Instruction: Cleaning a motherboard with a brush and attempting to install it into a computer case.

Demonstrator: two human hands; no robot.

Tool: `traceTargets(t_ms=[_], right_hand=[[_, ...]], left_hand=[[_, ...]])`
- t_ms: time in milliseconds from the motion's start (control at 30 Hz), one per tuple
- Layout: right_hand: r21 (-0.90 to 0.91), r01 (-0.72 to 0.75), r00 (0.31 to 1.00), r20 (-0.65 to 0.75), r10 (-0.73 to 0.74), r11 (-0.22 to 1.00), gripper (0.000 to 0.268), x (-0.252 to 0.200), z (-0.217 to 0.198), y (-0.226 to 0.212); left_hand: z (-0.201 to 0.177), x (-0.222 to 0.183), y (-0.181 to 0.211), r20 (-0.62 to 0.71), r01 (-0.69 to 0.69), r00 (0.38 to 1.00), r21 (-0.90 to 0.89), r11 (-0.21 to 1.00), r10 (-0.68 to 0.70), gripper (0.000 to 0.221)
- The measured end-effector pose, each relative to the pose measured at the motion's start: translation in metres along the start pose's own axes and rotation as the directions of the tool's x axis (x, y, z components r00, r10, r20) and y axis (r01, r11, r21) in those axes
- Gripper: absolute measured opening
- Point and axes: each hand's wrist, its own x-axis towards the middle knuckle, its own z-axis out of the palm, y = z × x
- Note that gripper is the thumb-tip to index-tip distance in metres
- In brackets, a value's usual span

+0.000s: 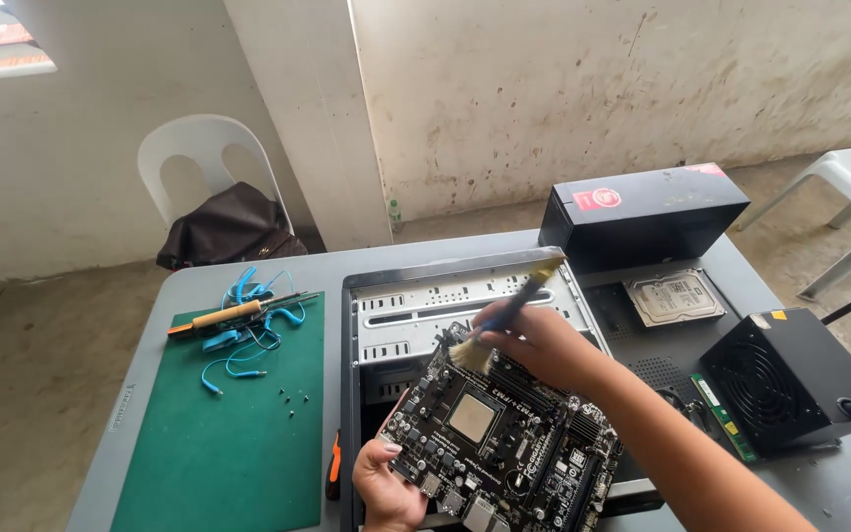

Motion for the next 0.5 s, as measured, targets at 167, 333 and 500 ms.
traceTargets(t_ms=[167, 333, 500], right_hand=[[-0.056, -0.018, 0.994, 0.106, 0.024, 0.998, 0.019, 0.005, 0.003, 0.001], [-0.062, 0.141, 0.984, 0.117, -0.133, 0.988, 0.013, -0.024, 0.002, 0.02], [-0.161, 0.062, 0.996, 0.076, -0.05, 0.985, 0.011, -0.052, -0.008, 0.035]], left_hand=[[-0.005, 0.003, -0.013, 0.033, -0.312, 0.95, 0.051, 0.949, 0.311, 0.007], [-0.008, -0.004, -0.018, -0.008, -0.454, 0.889, 0.12, 0.883, 0.458, 0.014], [-0.03, 0.023, -0.033, 0.07, -0.518, 0.853, 0.222, 0.826, 0.516, 0.015]])
